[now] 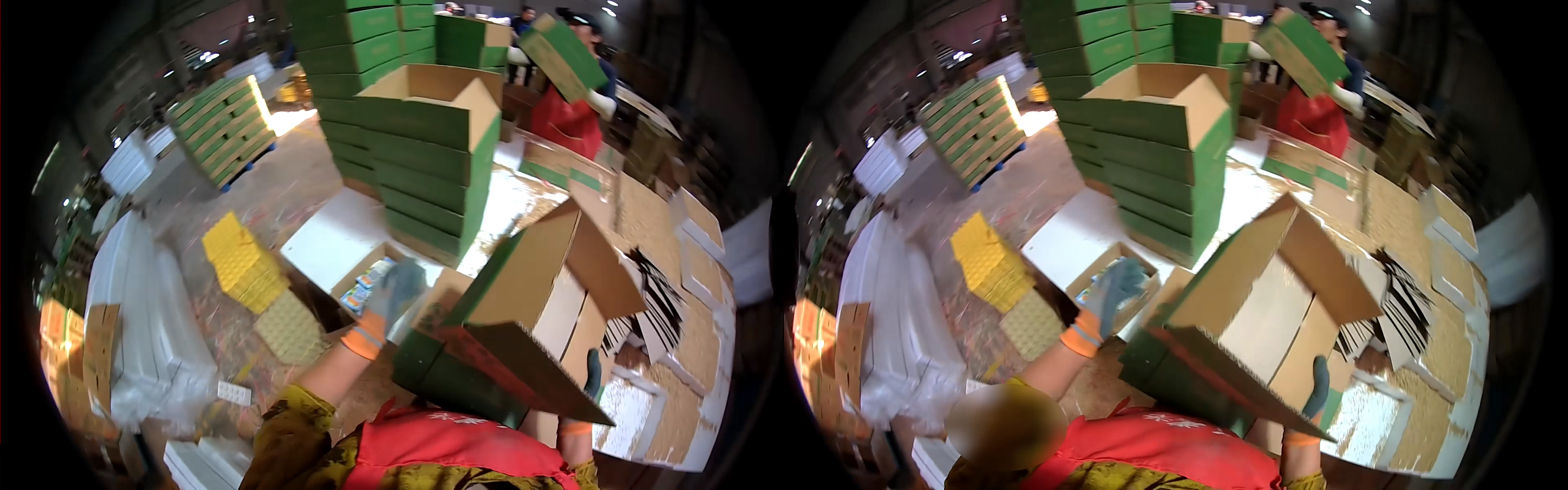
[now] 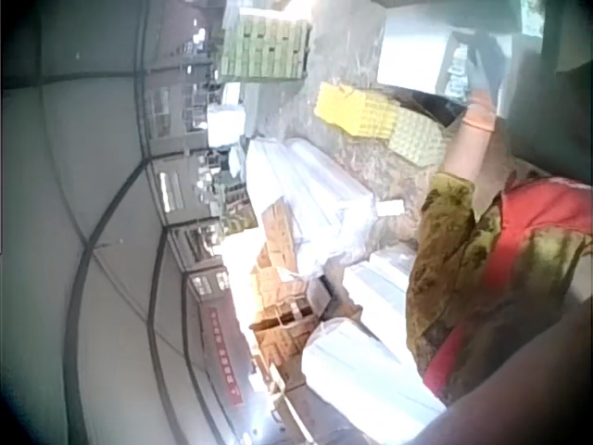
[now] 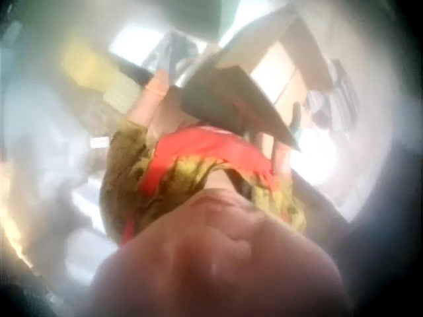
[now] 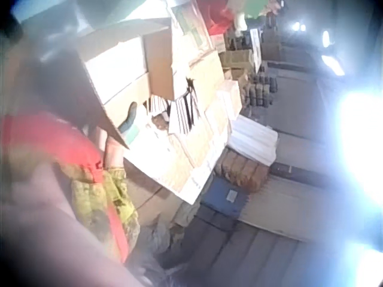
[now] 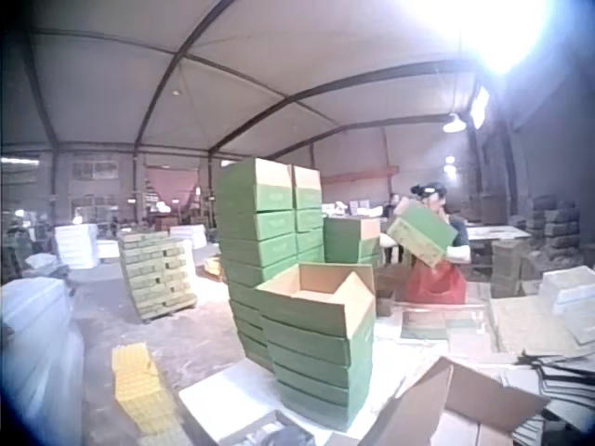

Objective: The person folds flat cardboard sheets into boxes, places filled trays and cardboard sheets inside the boxes, closes them, and stacks the assembled boxes.

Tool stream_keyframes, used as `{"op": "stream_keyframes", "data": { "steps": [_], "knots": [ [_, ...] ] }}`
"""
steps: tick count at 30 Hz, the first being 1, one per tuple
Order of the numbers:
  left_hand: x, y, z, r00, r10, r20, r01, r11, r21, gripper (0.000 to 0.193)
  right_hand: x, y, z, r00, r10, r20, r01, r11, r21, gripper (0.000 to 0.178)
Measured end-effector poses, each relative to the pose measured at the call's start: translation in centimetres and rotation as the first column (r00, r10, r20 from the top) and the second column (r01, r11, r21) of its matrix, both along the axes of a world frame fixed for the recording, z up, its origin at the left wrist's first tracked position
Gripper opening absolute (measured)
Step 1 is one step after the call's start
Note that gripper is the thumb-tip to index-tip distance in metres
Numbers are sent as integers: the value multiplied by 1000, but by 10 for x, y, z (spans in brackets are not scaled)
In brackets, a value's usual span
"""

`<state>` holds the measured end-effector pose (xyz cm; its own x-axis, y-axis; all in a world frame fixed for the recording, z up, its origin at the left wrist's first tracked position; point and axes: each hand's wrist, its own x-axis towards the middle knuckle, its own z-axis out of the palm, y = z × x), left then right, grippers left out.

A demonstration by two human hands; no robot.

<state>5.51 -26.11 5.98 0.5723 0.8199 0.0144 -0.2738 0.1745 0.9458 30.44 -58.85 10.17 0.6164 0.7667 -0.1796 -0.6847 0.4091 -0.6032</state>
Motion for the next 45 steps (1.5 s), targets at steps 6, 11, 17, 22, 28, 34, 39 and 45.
{"op": "stream_keyframes", "data": {
  "steps": [6, 11, 17, 22, 28, 34, 39, 45],
  "knots": [
    [25, 127, 80, 938, 308, 158, -331, 932, 150, 43, 89, 50, 67, 1000, -25, 8, 21, 952, 305, 56],
    [79, 203, 194, 779, 514, 360, -599, 780, 181, 72, 116, 162, 135, 810, 102, 578, -471, 699, 537, 60],
    [96, 302, 152, 952, 177, 250, -226, 956, 185, 67, 137, 328, 163, 852, -148, 502, -72, 917, 393, 37],
    [86, 344, 105, 832, 463, 306, -547, 591, 593, 48, 99, 449, 177, 810, 171, 562, -145, 985, -91, 50],
    [105, 283, 126, 803, 585, 113, -531, 616, 581, 45, 170, 474, 166, 722, 388, 573, -403, 909, -108, 42],
    [115, 283, 116, 708, 661, 248, -672, 522, 525, 45, 240, 504, 150, 567, 386, 728, -402, 901, -164, 37],
    [109, 273, 139, 736, 674, 60, -553, 547, 628, 48, 237, 477, 173, 493, 644, 586, -89, 707, -702, 65],
    [61, 174, 91, 615, 787, -43, -441, 389, 809, 60, 90, 265, 78, 229, 385, 894, 69, 910, -409, 51]
  ]
}}
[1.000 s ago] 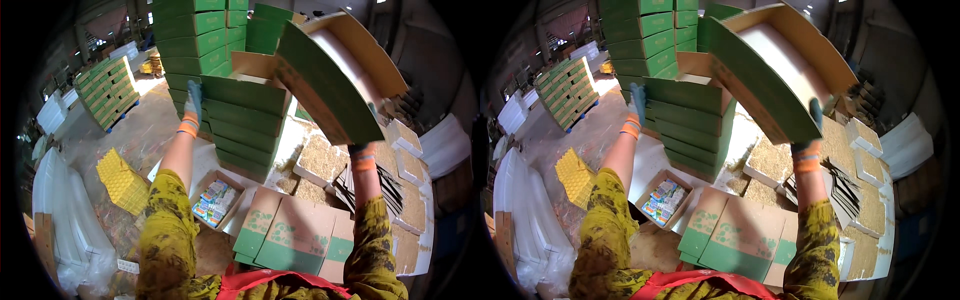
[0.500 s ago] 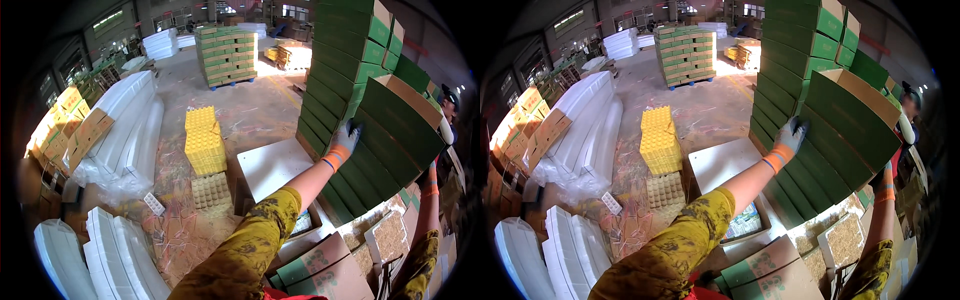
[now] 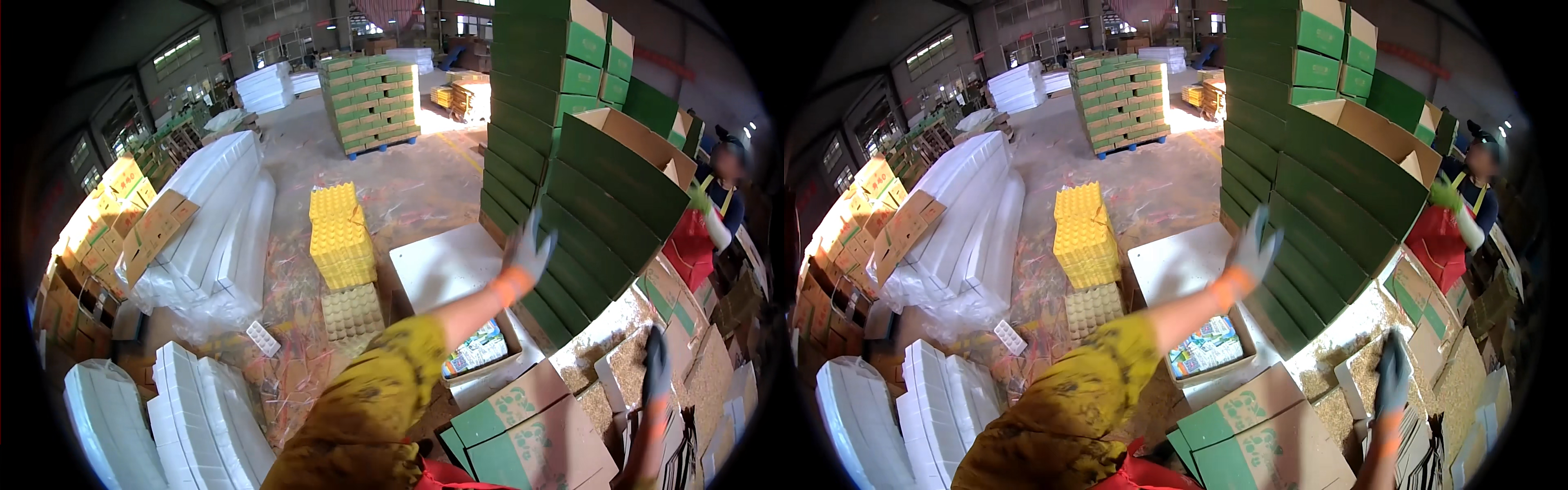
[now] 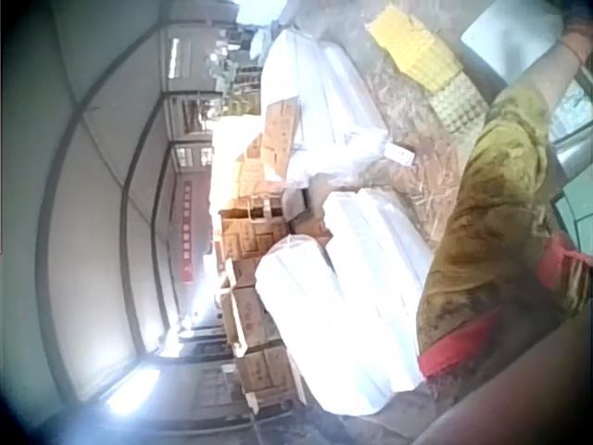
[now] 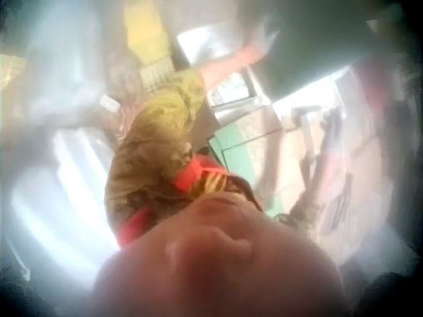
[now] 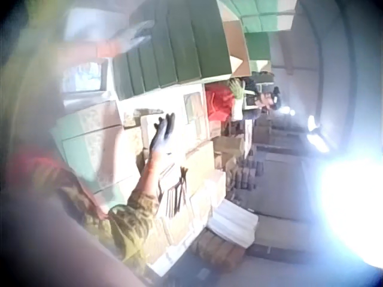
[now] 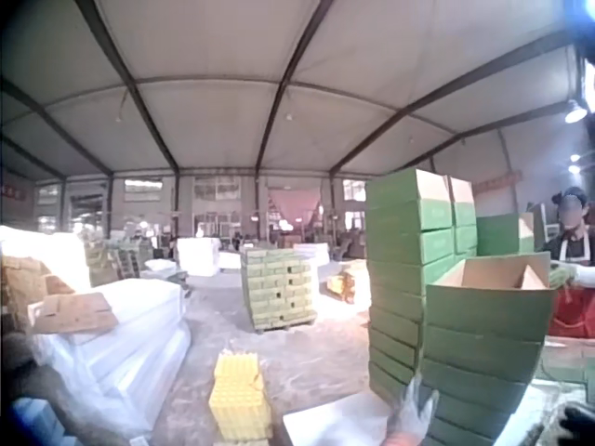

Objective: The person folds flat cardboard sheets into boxes, places filled trays and cardboard sheets inside the boxes, closes them, and stacks the assembled boxes.

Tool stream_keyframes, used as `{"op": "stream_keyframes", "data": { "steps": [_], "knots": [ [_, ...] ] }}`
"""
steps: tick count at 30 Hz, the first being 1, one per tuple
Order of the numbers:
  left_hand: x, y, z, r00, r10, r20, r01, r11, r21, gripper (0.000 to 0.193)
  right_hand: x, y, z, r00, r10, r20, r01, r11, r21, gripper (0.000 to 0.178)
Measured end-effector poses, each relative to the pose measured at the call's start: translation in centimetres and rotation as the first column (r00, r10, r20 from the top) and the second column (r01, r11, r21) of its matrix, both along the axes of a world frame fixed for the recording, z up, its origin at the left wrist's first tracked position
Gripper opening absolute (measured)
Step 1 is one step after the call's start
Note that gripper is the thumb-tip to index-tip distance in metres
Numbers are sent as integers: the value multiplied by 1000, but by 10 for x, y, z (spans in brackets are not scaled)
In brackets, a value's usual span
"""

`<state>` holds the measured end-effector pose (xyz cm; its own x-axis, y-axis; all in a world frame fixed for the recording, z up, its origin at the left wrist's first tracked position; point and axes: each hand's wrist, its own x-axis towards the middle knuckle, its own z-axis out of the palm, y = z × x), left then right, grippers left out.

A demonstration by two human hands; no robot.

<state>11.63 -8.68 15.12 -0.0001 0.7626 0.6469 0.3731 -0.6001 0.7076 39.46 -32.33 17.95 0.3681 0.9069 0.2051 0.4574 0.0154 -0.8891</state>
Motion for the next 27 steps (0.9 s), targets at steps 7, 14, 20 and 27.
{"op": "stream_keyframes", "data": {
  "steps": [7, 14, 20, 27],
  "knots": [
    [-38, -250, -173, 781, -356, -514, 84, 875, -477, 86, -47, -282, -126, 734, -657, -175, 599, 746, -290, 48],
    [-48, -254, -183, 890, -391, -234, 28, 559, -829, 79, -60, -340, -156, 459, -742, -488, 688, 645, -333, 44],
    [-62, -245, -156, 659, -651, -377, 152, 606, -781, 76, -20, -376, -173, 653, -683, -326, 585, 729, -356, 43],
    [-57, -259, 42, 907, -31, -420, 193, 916, 350, 86, 33, -354, -119, 800, -600, 35, 600, 796, -73, 40]
  ]
}}
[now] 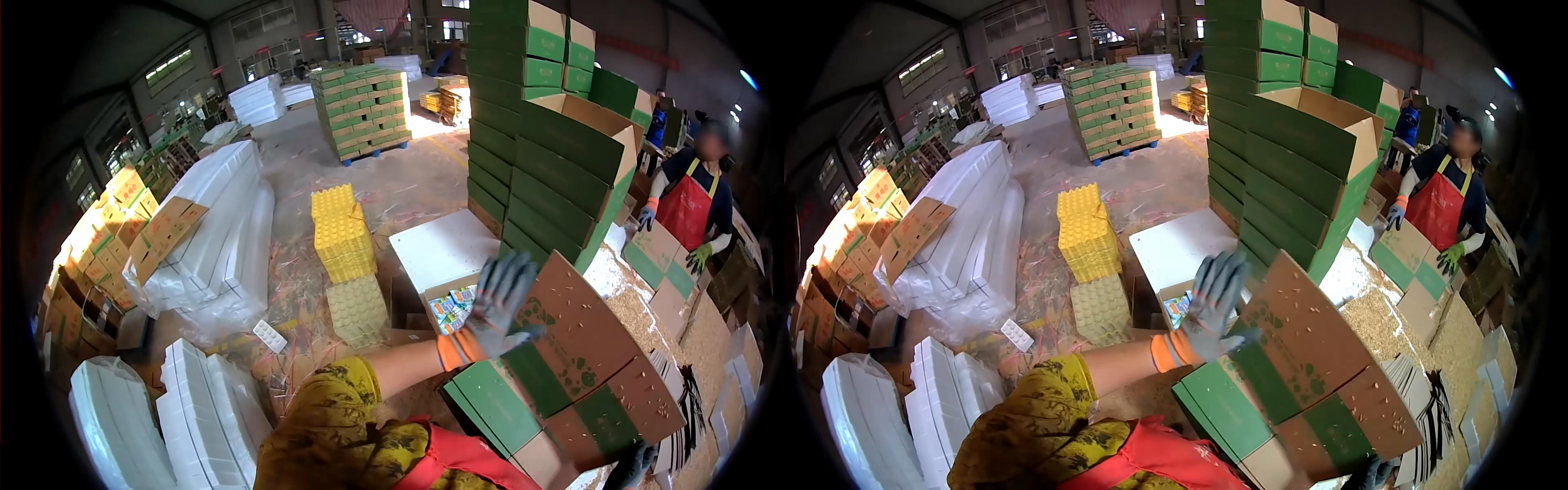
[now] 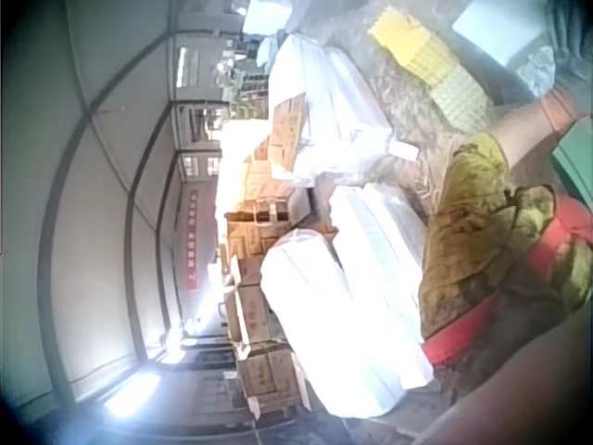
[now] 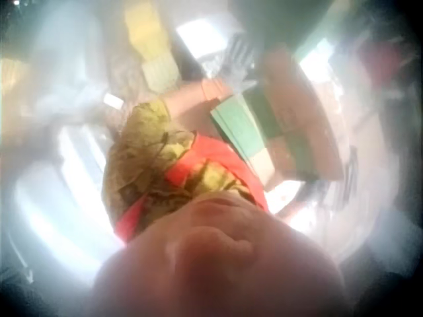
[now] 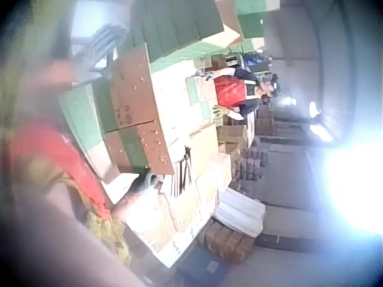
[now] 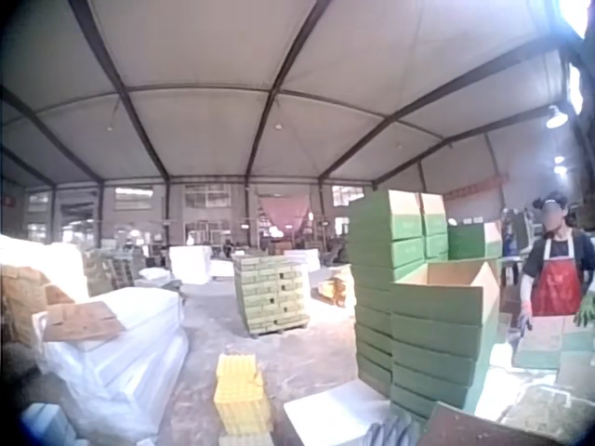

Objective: The person folds flat cardboard sheets into boxes, places filled trays and cardboard sheets inside the boxes, closes them, and stacks the assembled boxes.

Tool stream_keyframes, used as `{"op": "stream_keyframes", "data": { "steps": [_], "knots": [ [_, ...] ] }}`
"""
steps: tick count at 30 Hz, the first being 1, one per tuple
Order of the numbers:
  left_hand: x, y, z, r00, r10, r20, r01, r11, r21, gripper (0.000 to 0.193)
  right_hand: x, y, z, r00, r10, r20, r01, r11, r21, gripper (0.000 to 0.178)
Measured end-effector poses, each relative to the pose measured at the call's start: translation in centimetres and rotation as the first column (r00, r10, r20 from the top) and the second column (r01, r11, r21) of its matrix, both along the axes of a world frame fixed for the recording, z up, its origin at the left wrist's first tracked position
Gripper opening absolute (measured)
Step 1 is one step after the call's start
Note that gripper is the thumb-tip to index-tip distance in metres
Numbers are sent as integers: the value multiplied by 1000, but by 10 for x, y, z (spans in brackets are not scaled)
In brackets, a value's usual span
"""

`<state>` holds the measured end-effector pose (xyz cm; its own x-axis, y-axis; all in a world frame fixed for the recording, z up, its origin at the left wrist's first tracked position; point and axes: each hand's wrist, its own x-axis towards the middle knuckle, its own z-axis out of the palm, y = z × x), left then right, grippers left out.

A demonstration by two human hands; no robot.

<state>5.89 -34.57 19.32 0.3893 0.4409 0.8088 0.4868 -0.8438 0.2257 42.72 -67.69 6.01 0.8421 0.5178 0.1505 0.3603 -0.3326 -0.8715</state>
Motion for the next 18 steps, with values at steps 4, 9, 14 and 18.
{"op": "stream_keyframes", "data": {
  "steps": [4, 9, 14, 18],
  "knots": [
    [20, -5, 28, 904, -267, -333, 308, 949, 75, 76, -15, 14, 28, 999, -51, -4, 52, 998, 27, 39],
    [23, 7, 46, 778, -294, -555, 308, 949, -71, 53, -58, 31, 100, 861, -270, 432, 179, 954, 240, 39],
    [41, 14, 54, 712, -291, -640, 329, 942, -62, 44, -105, 111, 171, 507, 85, 858, -174, 985, 6, 64],
    [46, 41, 35, 626, -595, -505, 455, 804, -383, 32, -165, 149, 160, 435, 487, 757, -160, 869, -468, 75]
  ]
}}
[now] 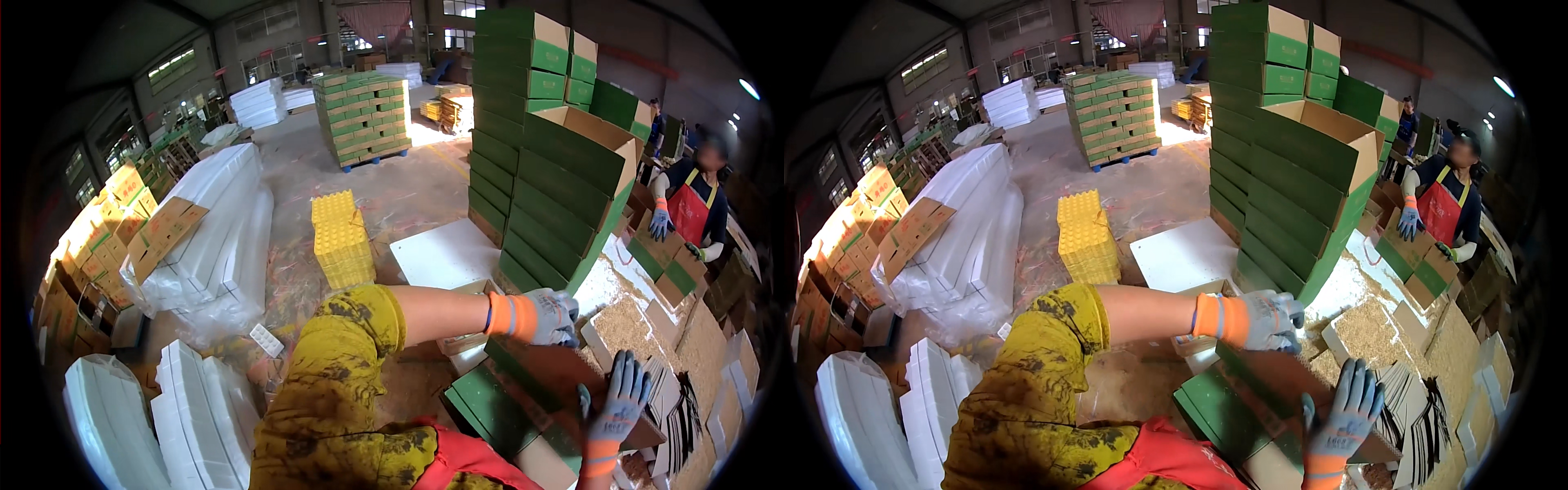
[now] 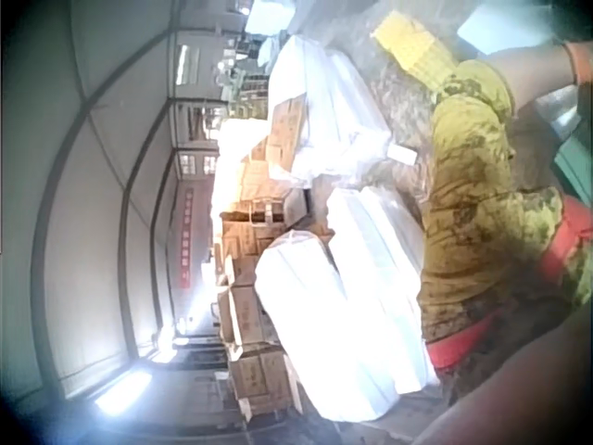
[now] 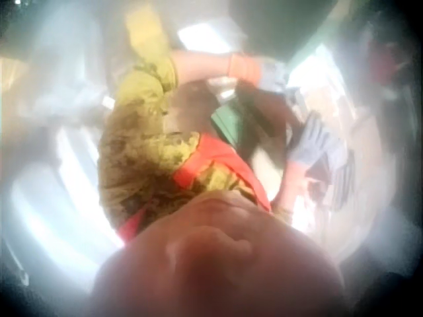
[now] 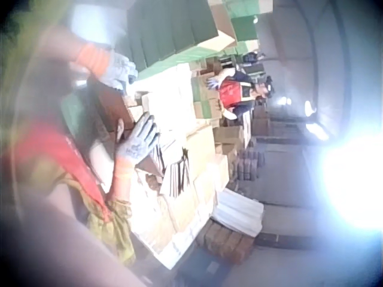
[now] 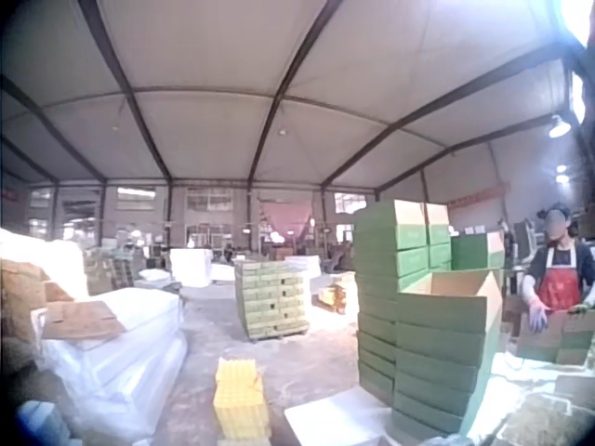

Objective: The person folds flat cardboard sheets into boxes, places filled trays and cardboard sheets inside the boxes, closes them, and stacks the assembled boxes.

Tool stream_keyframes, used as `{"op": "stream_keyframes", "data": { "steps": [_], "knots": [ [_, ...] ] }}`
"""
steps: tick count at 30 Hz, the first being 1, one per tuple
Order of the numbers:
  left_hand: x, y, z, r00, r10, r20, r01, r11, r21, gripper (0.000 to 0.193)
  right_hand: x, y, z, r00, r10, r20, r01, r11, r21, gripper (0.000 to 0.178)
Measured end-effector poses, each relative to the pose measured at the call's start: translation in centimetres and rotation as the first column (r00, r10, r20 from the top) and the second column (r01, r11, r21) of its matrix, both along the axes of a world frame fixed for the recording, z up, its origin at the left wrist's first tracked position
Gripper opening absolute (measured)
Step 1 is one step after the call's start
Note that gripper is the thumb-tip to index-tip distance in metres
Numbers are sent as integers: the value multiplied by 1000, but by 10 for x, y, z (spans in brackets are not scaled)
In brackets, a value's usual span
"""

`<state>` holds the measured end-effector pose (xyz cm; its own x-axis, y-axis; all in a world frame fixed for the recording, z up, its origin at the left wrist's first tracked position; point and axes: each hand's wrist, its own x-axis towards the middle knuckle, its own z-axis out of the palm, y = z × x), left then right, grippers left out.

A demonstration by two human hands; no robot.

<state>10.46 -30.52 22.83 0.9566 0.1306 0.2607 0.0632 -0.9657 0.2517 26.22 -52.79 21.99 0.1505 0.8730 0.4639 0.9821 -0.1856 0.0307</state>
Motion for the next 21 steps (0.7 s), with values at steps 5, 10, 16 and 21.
{"op": "stream_keyframes", "data": {
  "steps": [5, 10, 16, 21],
  "knots": [
    [13, 15, 23, 869, -221, -443, -61, 840, -538, 50, -8, -29, 2, 996, 54, 67, -53, 999, -2, 79],
    [11, 21, 29, 882, -118, -456, -134, 865, -483, 42, -26, -49, -2, 956, 202, 212, -207, 978, 2, 66],
    [12, 24, 70, 919, 322, 228, -286, 942, -178, 33, -14, -110, 39, 948, 253, -195, -203, 948, 245, 15],
    [-22, -12, 6, 900, 422, 108, -363, 864, -349, 33, 6, -124, 27, 794, 343, -502, -366, 929, 57, 26]
  ]
}}
